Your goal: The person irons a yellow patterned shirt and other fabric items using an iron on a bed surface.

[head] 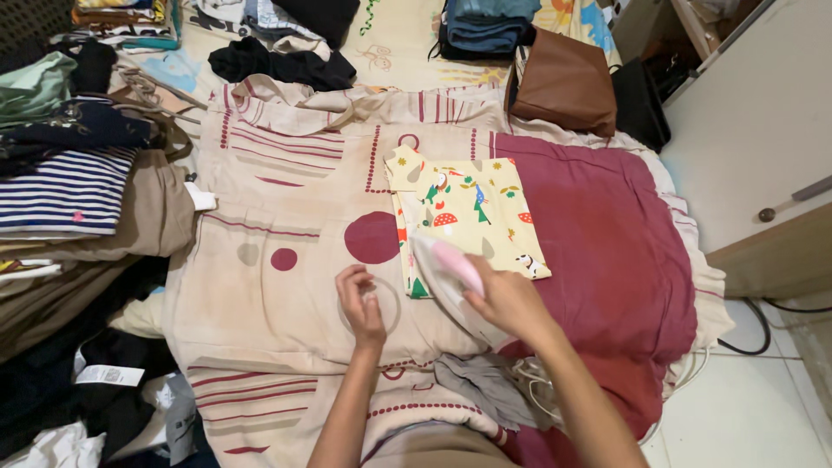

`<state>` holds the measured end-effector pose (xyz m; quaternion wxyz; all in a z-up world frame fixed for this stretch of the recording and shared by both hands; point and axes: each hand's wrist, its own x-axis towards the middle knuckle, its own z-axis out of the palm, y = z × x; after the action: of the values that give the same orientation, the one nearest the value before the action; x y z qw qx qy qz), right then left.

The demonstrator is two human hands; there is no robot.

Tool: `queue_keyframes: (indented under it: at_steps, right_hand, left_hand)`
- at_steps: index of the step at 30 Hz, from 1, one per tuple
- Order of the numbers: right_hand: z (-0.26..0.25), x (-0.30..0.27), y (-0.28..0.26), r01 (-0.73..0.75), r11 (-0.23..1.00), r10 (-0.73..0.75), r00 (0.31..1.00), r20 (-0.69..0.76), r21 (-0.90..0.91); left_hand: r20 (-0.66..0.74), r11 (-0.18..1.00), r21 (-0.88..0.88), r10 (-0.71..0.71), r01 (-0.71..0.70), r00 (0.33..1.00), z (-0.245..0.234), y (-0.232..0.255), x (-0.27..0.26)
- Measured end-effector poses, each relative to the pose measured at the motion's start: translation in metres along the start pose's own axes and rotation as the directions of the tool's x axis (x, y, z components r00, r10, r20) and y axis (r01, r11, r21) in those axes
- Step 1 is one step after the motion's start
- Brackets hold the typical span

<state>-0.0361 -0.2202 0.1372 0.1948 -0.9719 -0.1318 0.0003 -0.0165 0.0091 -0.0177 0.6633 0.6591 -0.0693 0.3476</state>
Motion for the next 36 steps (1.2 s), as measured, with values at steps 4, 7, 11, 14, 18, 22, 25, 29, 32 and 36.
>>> queue_keyframes:
  at_steps: [4, 7, 11, 14, 18, 22, 25, 29, 32, 36]
  right_hand:
    - [0.012, 0.005, 0.007, 0.077, 0.994, -0.065, 0.987, 0.148, -0.077]
    - [0.010, 0.007, 0.014, 0.097, 0.985, -0.058, 0.966, 0.253, -0.145]
    - [0.016, 0.014, 0.008, 0.078, 0.976, -0.023, 0.965, 0.260, -0.204]
    - [0.033, 0.027, -0.006, 0.093, 0.986, -0.070, 0.985, 0.159, -0.138]
    - [0.038, 0.035, -0.015, 0.088, 0.981, -0.053, 0.979, 0.196, -0.171]
    - [0.024, 0.025, -0.006, 0.058, 0.979, -0.012, 0.974, 0.228, -0.196]
    - [0.027, 0.024, -0.006, 0.056, 0.981, -0.019, 0.981, 0.193, -0.185]
    - [0.042, 0.041, -0.010, 0.121, 0.979, -0.096, 0.984, 0.153, -0.166]
    - [0.044, 0.054, -0.014, 0.183, 0.973, -0.155, 0.970, 0.187, -0.140]
    - [0.027, 0.051, -0.002, 0.287, 0.953, -0.247, 0.923, 0.295, -0.099]
  left_hand:
    - [-0.048, 0.998, 0.047, -0.035, 0.037, 0.998, -0.013, -0.003, 0.011]
    - [-0.085, 0.974, 0.196, -0.100, 0.115, 0.991, -0.047, -0.007, 0.032]
    - [-0.198, 0.940, 0.278, -0.146, 0.198, 0.969, -0.078, -0.011, 0.052]
    - [-0.246, 0.938, 0.268, -0.155, 0.221, 0.957, -0.078, -0.014, 0.050]
    - [-0.231, 0.929, 0.345, -0.053, 0.133, 0.971, -0.078, -0.020, 0.047]
    - [-0.286, 0.958, 0.183, -0.165, 0.222, 0.944, -0.079, -0.017, 0.047]
    - [-0.272, 0.950, 0.255, -0.109, 0.180, 0.956, -0.077, -0.014, 0.044]
    - [-0.233, 0.934, 0.341, -0.029, 0.110, 0.972, -0.075, -0.016, 0.041]
    - [-0.244, 0.932, 0.345, -0.023, 0.109, 0.970, -0.076, -0.017, 0.042]
    - [-0.210, 0.919, 0.390, 0.032, 0.054, 0.977, -0.080, -0.017, 0.042]
